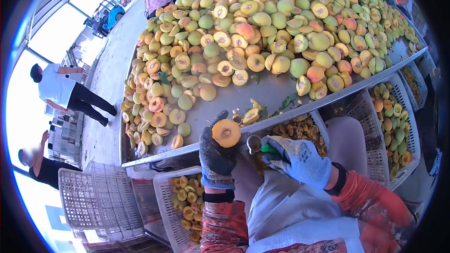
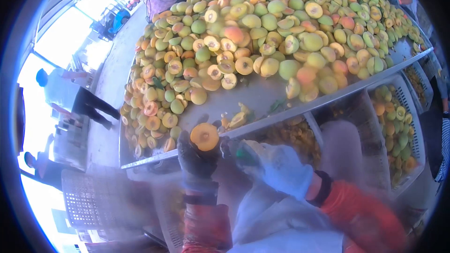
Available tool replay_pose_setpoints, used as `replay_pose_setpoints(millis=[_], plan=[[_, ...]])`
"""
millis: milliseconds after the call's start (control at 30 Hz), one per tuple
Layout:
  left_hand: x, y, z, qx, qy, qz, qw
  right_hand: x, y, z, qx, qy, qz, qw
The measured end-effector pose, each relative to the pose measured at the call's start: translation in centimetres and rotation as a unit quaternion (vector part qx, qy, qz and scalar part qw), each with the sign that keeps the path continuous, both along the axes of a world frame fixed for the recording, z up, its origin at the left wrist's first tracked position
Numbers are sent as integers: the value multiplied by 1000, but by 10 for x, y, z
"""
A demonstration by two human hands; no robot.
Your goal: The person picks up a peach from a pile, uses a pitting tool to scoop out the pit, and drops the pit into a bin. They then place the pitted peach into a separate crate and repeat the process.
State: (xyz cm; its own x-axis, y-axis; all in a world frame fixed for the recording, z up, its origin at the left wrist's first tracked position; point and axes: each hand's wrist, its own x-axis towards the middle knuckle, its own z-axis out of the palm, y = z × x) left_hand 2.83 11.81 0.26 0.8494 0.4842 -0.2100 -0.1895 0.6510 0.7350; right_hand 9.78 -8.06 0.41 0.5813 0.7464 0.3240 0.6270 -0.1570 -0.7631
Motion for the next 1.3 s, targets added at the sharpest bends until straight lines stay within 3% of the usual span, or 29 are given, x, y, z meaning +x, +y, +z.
replay_pose_setpoints(millis=[67, 133, 267, 300, 333, 433, 467, 500, 533, 633, 700, 767, 800, 833, 867, 900, 933, 967, 1033, 1067, 1100, 1133, 1267, 1300], plan=[[-6, -20, 3, -28, -35, -37, 998, -10, 7, 22, -38, -20, -3, 999], [-10, -36, 6, 56, -44, 14, 997, -18, 6, 31, -69, -42, -2, 997], [-25, -56, 28, 49, -35, 35, 998, -33, 1, 36, -70, -117, -19, 990], [-30, -61, 39, 190, -40, 40, 980, -36, 0, 38, -88, -135, -26, 987], [-31, -65, 41, 132, -12, 45, 990, -39, -3, 36, -73, -144, -14, 987], [-38, -65, 44, 255, -7, 65, 965, -44, 1, 35, 18, -138, -14, 990], [-39, -65, 41, 279, -20, 72, 957, -48, -2, 47, 4, -75, -13, 997], [-42, -73, 54, 225, -17, 69, 972, -50, -4, 53, -16, -10, -13, 1000], [-41, -73, 48, 331, -20, 90, 939, -51, -5, 53, -10, -13, -2, 1000], [-44, -79, 42, 241, -14, 75, 968, -51, -11, 49, -32, -37, -4, 999], [-44, -87, 38, 546, -61, 179, 816, -50, -17, 35, -16, -61, 3, 998], [-49, -91, 28, 540, -40, 173, 823, -52, -20, 18, -1, -83, 10, 997], [-50, -94, 25, 531, -19, 168, 830, -53, -22, 9, 24, 108, 55, 992], [-54, -102, 53, 426, 24, 138, 894, -54, -25, 5, 49, 295, 95, 949], [-54, -103, 53, 425, 25, 133, 895, -54, -30, 14, 48, 298, 91, 949], [-54, -105, 53, 455, 35, 137, 879, -53, -36, 33, -1, 477, 107, 872], [-54, -106, 52, 485, 44, 140, 862, -50, -39, 46, -48, 637, 120, 760], [-56, -105, 51, 486, 44, 137, 862, -45, -38, 48, -46, 638, 118, 759], [-58, -100, 45, 398, 39, 61, 914, -33, -38, 52, -92, 664, 125, 731], [-56, -99, 44, 399, 37, 59, 914, -34, -37, 36, -89, 663, 124, 733], [-53, -99, 42, 374, 64, 58, 923, -37, -32, 6, -51, 407, 88, 908], [-48, -99, 42, 349, 89, 56, 931, -38, -28, -5, -8, 109, 41, 993], [-35, -107, 22, 359, 93, 97, 924, -46, -35, 4, -100, -22, -54, 993], [-34, -107, 18, 359, 89, 94, 924, -42, -38, 1, -66, 102, 19, 992]])
